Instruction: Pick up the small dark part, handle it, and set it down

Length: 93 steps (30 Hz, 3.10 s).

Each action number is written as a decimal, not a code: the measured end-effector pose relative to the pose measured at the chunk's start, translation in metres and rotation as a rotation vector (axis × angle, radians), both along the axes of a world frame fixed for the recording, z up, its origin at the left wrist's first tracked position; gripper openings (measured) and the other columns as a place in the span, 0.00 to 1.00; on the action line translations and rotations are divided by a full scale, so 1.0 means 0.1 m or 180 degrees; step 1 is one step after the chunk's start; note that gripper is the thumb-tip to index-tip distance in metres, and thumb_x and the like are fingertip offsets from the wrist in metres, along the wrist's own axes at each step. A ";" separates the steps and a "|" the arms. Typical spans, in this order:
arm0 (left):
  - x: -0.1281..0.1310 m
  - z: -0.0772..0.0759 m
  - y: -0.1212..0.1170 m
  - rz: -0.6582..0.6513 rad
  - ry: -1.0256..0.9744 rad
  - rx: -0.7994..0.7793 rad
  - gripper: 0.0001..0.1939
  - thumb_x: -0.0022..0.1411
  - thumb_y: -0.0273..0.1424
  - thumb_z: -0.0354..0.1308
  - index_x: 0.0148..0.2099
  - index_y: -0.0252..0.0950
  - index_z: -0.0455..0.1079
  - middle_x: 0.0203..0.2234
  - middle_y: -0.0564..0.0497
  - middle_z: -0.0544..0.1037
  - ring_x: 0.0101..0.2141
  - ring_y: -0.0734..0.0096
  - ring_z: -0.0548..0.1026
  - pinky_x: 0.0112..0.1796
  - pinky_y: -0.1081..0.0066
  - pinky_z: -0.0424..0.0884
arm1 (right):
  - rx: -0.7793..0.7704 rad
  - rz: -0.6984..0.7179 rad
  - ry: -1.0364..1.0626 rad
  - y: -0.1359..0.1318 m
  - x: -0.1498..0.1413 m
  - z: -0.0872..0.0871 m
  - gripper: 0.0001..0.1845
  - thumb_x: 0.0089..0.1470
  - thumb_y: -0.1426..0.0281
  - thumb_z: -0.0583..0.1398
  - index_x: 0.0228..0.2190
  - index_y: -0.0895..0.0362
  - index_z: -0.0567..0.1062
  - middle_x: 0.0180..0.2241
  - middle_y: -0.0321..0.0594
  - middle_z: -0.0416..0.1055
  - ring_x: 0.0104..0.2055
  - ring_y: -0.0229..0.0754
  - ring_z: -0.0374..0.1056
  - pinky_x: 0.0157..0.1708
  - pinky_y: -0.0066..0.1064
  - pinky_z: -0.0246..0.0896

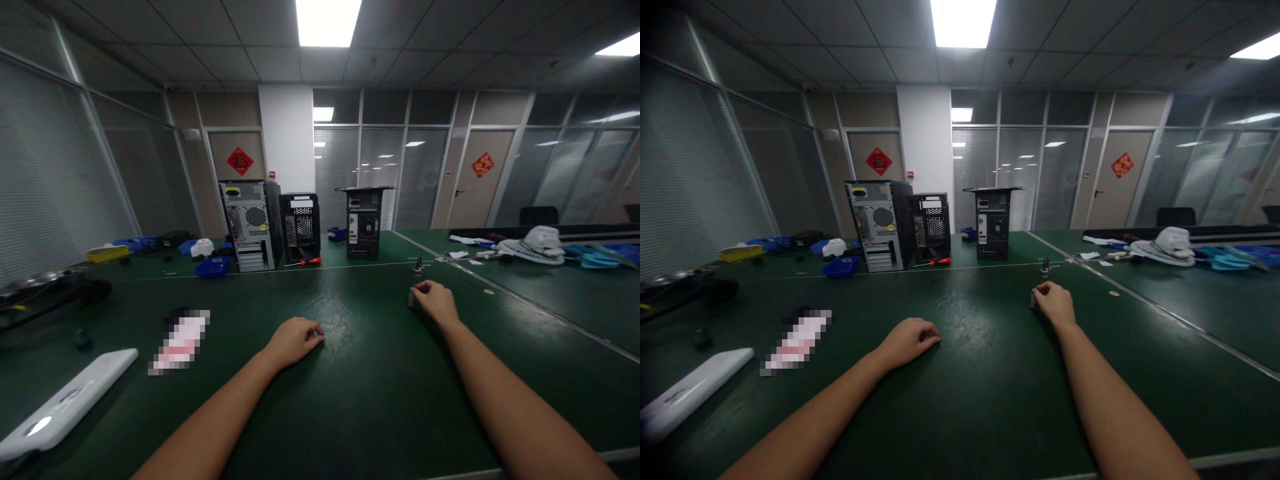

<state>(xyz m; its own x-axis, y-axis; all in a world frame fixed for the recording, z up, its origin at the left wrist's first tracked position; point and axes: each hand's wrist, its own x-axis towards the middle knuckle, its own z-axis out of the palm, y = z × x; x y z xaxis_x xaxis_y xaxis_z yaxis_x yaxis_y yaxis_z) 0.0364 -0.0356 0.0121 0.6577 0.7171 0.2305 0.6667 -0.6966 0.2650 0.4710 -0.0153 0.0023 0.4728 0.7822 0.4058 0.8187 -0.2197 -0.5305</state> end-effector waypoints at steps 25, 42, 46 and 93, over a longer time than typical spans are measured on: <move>-0.01 -0.02 0.01 -0.0021 -0.0035 -0.0010 0.10 0.67 0.38 0.58 0.44 0.42 0.79 0.31 0.53 0.79 0.34 0.68 0.75 0.35 0.73 0.64 | -0.0245 0.0104 0.0212 0.03 -0.02 -0.01 0.10 0.52 0.62 0.61 0.32 0.54 0.77 0.35 0.44 0.78 0.38 0.45 0.72 0.36 0.33 0.61; 0.01 0.00 0.00 -0.0023 -0.0023 -0.0050 0.11 0.68 0.38 0.57 0.44 0.42 0.79 0.31 0.52 0.79 0.34 0.68 0.75 0.35 0.73 0.64 | -0.0431 0.0650 0.0050 0.02 -0.03 -0.02 0.18 0.60 0.61 0.55 0.46 0.52 0.78 0.43 0.43 0.79 0.43 0.45 0.73 0.42 0.33 0.63; 0.00 -0.02 0.01 -0.0039 -0.0010 -0.0045 0.11 0.67 0.38 0.57 0.43 0.42 0.79 0.32 0.53 0.80 0.33 0.68 0.76 0.36 0.72 0.64 | -0.0539 0.0770 -0.0066 0.04 -0.04 -0.06 0.23 0.60 0.55 0.56 0.50 0.53 0.77 0.43 0.45 0.78 0.43 0.47 0.74 0.43 0.34 0.64; -0.01 0.01 -0.01 -0.0012 -0.0003 -0.0077 0.12 0.67 0.39 0.57 0.44 0.41 0.79 0.32 0.52 0.80 0.34 0.67 0.76 0.36 0.71 0.65 | -0.0578 -0.0036 -0.0440 -0.01 0.05 -0.12 0.25 0.58 0.64 0.59 0.57 0.53 0.71 0.48 0.50 0.77 0.49 0.53 0.73 0.46 0.40 0.66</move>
